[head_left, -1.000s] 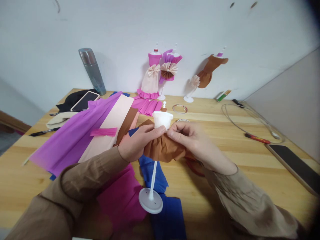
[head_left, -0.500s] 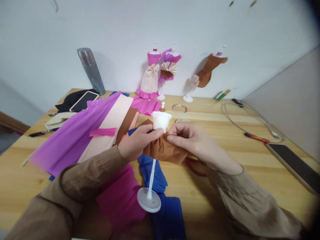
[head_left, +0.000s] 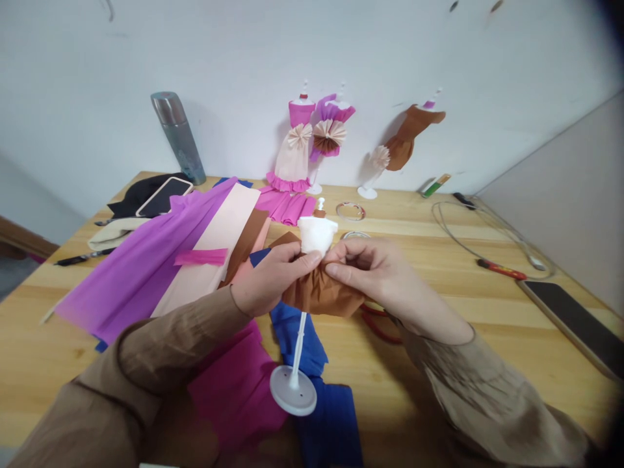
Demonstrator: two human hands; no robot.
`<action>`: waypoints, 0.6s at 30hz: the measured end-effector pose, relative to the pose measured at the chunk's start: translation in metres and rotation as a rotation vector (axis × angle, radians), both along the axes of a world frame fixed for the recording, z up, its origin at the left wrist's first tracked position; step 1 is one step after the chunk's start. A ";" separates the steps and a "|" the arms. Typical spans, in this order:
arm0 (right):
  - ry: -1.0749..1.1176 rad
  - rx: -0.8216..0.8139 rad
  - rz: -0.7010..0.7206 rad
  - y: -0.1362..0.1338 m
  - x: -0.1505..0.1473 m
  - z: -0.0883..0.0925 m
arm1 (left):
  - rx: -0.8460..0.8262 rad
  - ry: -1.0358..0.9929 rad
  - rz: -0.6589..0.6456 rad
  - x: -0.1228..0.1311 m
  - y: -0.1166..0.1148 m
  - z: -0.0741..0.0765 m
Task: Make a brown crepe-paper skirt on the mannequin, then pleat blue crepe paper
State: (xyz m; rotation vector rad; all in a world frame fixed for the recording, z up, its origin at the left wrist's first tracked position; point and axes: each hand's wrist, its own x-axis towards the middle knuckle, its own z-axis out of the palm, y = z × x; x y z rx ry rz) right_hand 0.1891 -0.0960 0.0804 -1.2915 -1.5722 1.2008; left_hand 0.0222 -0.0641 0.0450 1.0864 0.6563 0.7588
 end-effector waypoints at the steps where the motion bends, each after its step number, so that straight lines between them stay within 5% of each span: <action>1: 0.001 0.002 -0.006 0.000 0.000 -0.001 | 0.004 -0.001 -0.001 0.000 0.000 0.000; 18: -0.057 -0.024 -0.047 0.002 -0.003 -0.004 | 0.020 0.039 0.003 -0.001 -0.003 0.002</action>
